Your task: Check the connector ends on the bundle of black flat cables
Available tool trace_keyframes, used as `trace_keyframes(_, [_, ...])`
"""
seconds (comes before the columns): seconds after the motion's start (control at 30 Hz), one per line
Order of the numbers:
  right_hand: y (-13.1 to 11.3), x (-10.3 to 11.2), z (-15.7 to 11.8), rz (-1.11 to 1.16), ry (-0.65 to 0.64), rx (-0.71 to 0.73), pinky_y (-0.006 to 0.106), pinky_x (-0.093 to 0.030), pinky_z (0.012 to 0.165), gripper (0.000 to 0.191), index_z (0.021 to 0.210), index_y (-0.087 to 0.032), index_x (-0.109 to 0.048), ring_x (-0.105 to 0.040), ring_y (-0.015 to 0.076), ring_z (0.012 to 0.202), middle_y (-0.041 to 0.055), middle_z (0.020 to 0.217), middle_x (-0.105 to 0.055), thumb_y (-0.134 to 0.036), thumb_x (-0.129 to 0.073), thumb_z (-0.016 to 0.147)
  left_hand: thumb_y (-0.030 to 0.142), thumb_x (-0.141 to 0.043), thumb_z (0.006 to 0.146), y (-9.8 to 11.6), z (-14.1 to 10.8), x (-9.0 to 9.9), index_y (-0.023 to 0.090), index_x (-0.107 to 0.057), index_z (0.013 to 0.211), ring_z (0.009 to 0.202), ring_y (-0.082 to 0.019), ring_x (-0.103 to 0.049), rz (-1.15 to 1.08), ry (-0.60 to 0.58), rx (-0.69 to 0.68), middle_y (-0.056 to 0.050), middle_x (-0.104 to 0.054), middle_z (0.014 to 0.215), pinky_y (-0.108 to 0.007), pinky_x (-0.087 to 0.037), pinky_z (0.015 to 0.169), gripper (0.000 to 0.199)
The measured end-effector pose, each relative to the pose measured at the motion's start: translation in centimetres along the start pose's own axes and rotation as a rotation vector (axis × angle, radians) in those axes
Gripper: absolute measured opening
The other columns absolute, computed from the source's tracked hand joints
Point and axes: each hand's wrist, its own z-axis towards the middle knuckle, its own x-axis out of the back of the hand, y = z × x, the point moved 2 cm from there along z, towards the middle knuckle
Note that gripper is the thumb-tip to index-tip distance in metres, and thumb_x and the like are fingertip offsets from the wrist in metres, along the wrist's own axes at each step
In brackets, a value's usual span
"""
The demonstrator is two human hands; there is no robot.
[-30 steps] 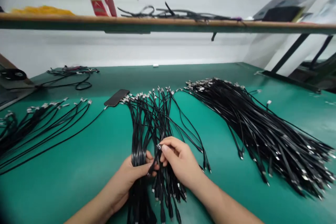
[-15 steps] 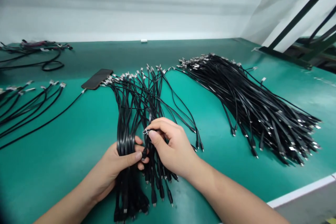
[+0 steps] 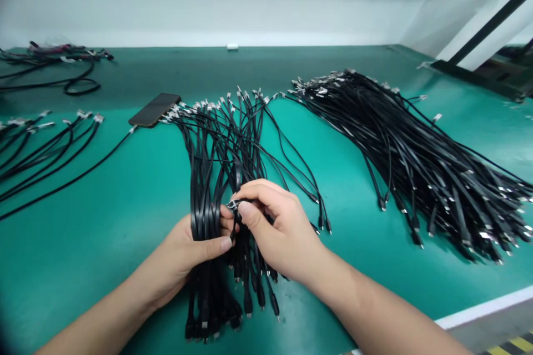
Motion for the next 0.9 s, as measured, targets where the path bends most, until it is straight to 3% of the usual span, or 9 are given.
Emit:
trace_keyframes(0.3, [0.1, -0.3, 0.0, -0.033, -0.045, -0.034, 0.032, -0.054, 0.072, 0.016, 0.105, -0.022, -0.068, -0.064, 0.0134, 0.073, 0.0035, 0.104, -0.070, -0.027, -0.054, 0.100, 0.025, -0.089, 0.066, -0.1, -0.3, 0.0, 0.016, -0.063, 0.090, 0.071, -0.009, -0.051, 0.107, 0.009, -0.009, 0.006, -0.057, 0.075, -0.023, -0.041, 0.068, 0.036])
trace_keyframes(0.4, [-0.2, -0.1, 0.0, -0.051, -0.047, -0.039, 0.031, -0.052, 0.070, 0.015, 0.103, -0.022, -0.068, -0.063, 0.0148, 0.074, 0.0019, 0.094, -0.070, -0.028, -0.054, 0.100, 0.026, -0.089, 0.066, -0.2, -0.2, 0.0, 0.016, -0.061, 0.089, 0.069, -0.009, -0.050, 0.121, 0.005, -0.032, 0.006, -0.057, 0.073, -0.023, -0.041, 0.067, 0.038])
trace_keyframes(0.53, [-1.1, 0.9, 0.1, -0.099, -0.028, -0.033, 0.030, -0.048, 0.068, 0.017, 0.093, -0.021, -0.064, -0.060, 0.0158, 0.075, 0.0006, 0.083, -0.064, -0.028, -0.051, 0.101, 0.035, -0.079, 0.077, -0.2, -0.2, -0.3, 0.016, -0.061, 0.092, 0.069, -0.012, -0.055, 0.125, 0.006, -0.048, 0.003, -0.062, 0.074, -0.026, -0.045, 0.070, 0.030])
trace_keyframes(0.67, [-2.1, 1.5, -0.1, -0.352, 0.002, 0.078, 0.033, -0.046, 0.083, 0.017, 0.091, -0.020, -0.062, -0.060, 0.0190, 0.094, 0.0055, 0.098, -0.063, -0.022, -0.049, 0.102, 0.025, -0.070, 0.078, 0.0, -0.5, -0.3, 0.016, -0.065, 0.100, 0.069, -0.013, -0.059, 0.023, 0.046, 0.005, 0.002, -0.063, 0.076, -0.028, -0.047, 0.071, 0.025])
trace_keyframes(0.77, [-2.6, 1.7, -0.4, -0.516, 0.083, 0.172, 0.033, -0.045, 0.089, 0.015, 0.094, -0.019, -0.060, -0.058, 0.0212, 0.109, 0.0097, 0.111, -0.059, -0.020, -0.048, 0.101, 0.019, -0.069, 0.073, 0.0, -0.6, -0.2, 0.016, -0.068, 0.107, 0.068, -0.013, -0.059, 0.009, 0.058, 0.027, 0.003, -0.061, 0.072, -0.028, -0.046, 0.067, 0.035])
trace_keyframes(0.83, [-2.8, 1.5, -0.6, -0.478, 0.042, 0.185, 0.032, -0.046, 0.089, 0.014, 0.097, -0.020, -0.060, -0.058, 0.0198, 0.108, 0.0091, 0.111, -0.059, -0.020, -0.047, 0.102, 0.020, -0.074, 0.073, 0.0, -0.6, -0.2, 0.016, -0.069, 0.112, 0.072, -0.014, -0.061, 0.003, 0.058, 0.027, 0.002, -0.065, 0.074, -0.028, -0.047, 0.071, 0.039])
trace_keyframes(0.9, [-2.9, 1.1, -0.7, -0.385, -0.081, 0.127, 0.031, -0.048, 0.087, 0.016, 0.099, -0.021, -0.060, -0.060, 0.0179, 0.101, 0.0067, 0.106, -0.061, -0.021, -0.045, 0.103, 0.023, -0.080, 0.074, -0.1, -0.5, -0.1, 0.017, -0.070, 0.113, 0.081, -0.015, -0.064, -0.017, 0.036, -0.003, 0.000, -0.071, 0.084, -0.028, -0.048, 0.080, 0.040])
